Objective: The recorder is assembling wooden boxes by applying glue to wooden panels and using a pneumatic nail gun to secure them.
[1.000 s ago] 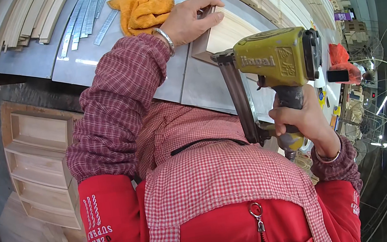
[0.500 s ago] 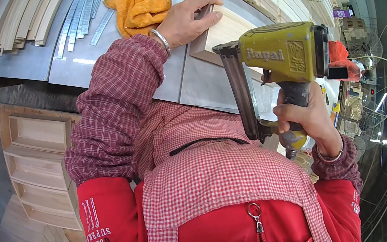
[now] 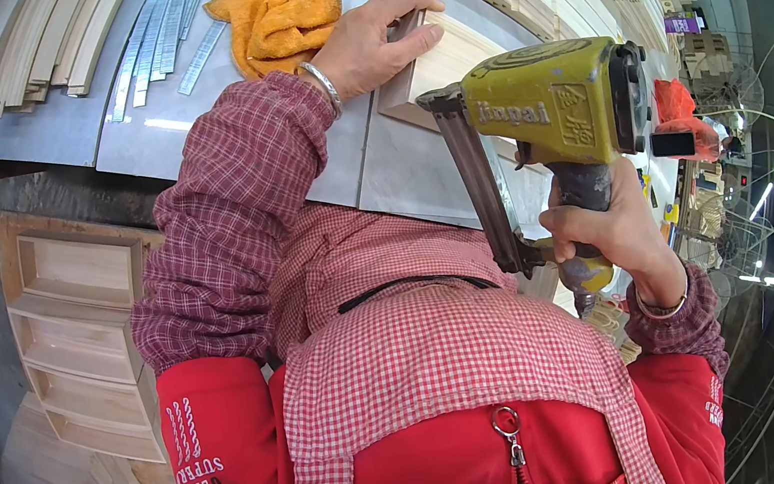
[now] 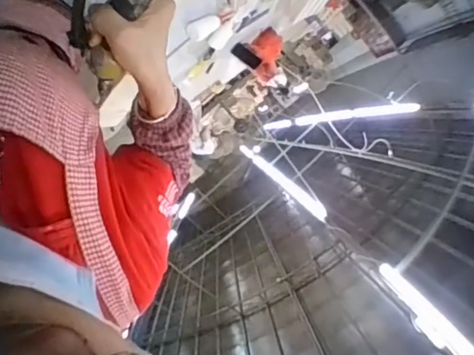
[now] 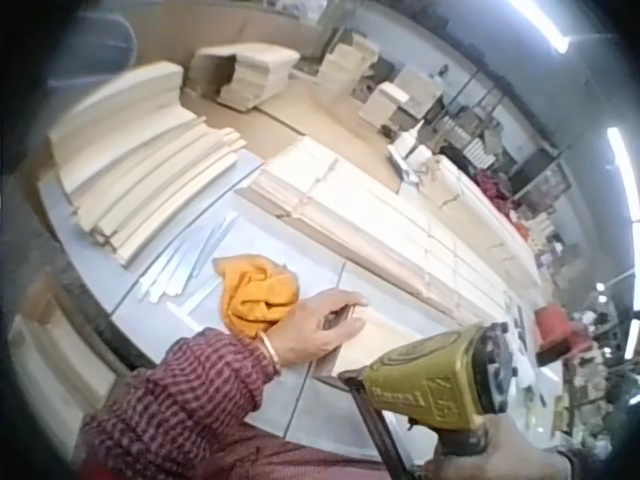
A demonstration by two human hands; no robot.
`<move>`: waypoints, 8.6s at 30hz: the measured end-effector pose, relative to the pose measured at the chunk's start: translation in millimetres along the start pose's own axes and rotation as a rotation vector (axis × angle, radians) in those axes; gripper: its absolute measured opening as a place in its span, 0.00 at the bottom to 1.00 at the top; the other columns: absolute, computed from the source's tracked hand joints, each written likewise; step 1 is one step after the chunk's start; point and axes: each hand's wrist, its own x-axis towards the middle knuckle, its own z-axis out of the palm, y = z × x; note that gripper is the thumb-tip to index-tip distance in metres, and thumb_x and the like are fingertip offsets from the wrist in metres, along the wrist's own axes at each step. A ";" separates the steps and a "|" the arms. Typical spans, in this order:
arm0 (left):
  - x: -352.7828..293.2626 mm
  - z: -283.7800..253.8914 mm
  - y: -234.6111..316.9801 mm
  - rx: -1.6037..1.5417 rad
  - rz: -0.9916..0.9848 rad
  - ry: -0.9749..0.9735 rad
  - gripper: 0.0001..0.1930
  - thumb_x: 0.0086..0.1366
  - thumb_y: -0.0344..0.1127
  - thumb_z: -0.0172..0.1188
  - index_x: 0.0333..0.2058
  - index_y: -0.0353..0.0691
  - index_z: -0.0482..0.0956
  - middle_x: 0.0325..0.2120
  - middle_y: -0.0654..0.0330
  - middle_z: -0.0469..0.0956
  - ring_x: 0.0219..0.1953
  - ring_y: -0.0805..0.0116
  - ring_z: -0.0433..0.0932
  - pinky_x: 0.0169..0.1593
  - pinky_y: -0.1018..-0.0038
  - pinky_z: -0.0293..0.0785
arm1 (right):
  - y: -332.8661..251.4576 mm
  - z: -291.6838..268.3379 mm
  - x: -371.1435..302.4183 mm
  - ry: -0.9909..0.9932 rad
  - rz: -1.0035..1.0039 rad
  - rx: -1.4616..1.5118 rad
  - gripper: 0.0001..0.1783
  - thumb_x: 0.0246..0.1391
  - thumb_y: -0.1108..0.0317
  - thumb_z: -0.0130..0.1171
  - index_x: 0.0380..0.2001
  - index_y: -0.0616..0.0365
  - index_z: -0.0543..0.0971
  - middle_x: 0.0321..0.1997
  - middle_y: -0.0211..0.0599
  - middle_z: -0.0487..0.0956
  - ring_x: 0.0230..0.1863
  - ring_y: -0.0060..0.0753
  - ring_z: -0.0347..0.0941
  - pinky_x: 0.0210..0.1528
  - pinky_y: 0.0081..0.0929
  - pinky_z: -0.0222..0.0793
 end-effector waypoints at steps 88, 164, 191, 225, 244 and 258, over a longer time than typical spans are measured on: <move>-18.5 7.5 78.5 0.339 -0.294 0.222 0.15 0.59 0.30 0.57 0.44 0.30 0.76 0.33 0.58 0.73 0.30 0.70 0.72 0.35 0.79 0.70 | 162.3 -139.0 93.3 0.143 -0.172 0.246 0.08 0.60 0.67 0.53 0.29 0.60 0.71 0.20 0.29 0.70 0.19 0.20 0.64 0.23 0.17 0.63; 18.1 67.9 91.7 0.817 0.184 -0.602 0.48 0.40 0.63 0.67 0.58 0.42 0.67 0.56 0.47 0.64 0.55 0.47 0.64 0.58 0.52 0.58 | 270.4 -218.4 64.1 0.871 -0.182 0.082 0.16 0.52 0.62 0.61 0.44 0.55 0.78 0.29 0.30 0.76 0.29 0.21 0.71 0.30 0.18 0.68; 16.0 67.0 87.1 0.835 0.220 -0.524 0.48 0.37 0.58 0.72 0.58 0.42 0.67 0.56 0.49 0.64 0.55 0.48 0.64 0.58 0.55 0.61 | 270.6 -240.5 -51.0 0.707 0.463 0.006 0.25 0.42 0.64 0.63 0.45 0.65 0.73 0.35 0.44 0.78 0.33 0.37 0.73 0.37 0.30 0.69; 12.1 62.7 82.3 0.797 0.143 -0.511 0.48 0.34 0.54 0.73 0.58 0.47 0.68 0.58 0.51 0.63 0.57 0.49 0.63 0.59 0.55 0.62 | 172.9 -199.8 -2.4 0.175 -0.441 -0.444 0.14 0.32 0.70 0.70 0.20 0.61 0.73 0.17 0.28 0.70 0.16 0.26 0.55 0.21 0.22 0.57; 12.6 59.7 82.1 0.737 0.156 -0.511 0.45 0.41 0.54 0.69 0.59 0.44 0.66 0.59 0.49 0.60 0.56 0.47 0.62 0.60 0.55 0.59 | 99.8 -175.8 5.6 0.304 0.298 0.266 0.14 0.42 0.73 0.63 0.34 0.66 0.75 0.16 0.31 0.70 0.13 0.19 0.63 0.15 0.14 0.55; 10.2 59.6 81.9 0.749 0.130 -0.514 0.44 0.46 0.59 0.64 0.60 0.43 0.65 0.60 0.48 0.60 0.58 0.46 0.60 0.62 0.53 0.57 | 82.1 -159.1 14.1 0.372 0.428 0.374 0.09 0.43 0.74 0.60 0.31 0.65 0.75 0.12 0.28 0.69 0.10 0.19 0.60 0.16 0.14 0.55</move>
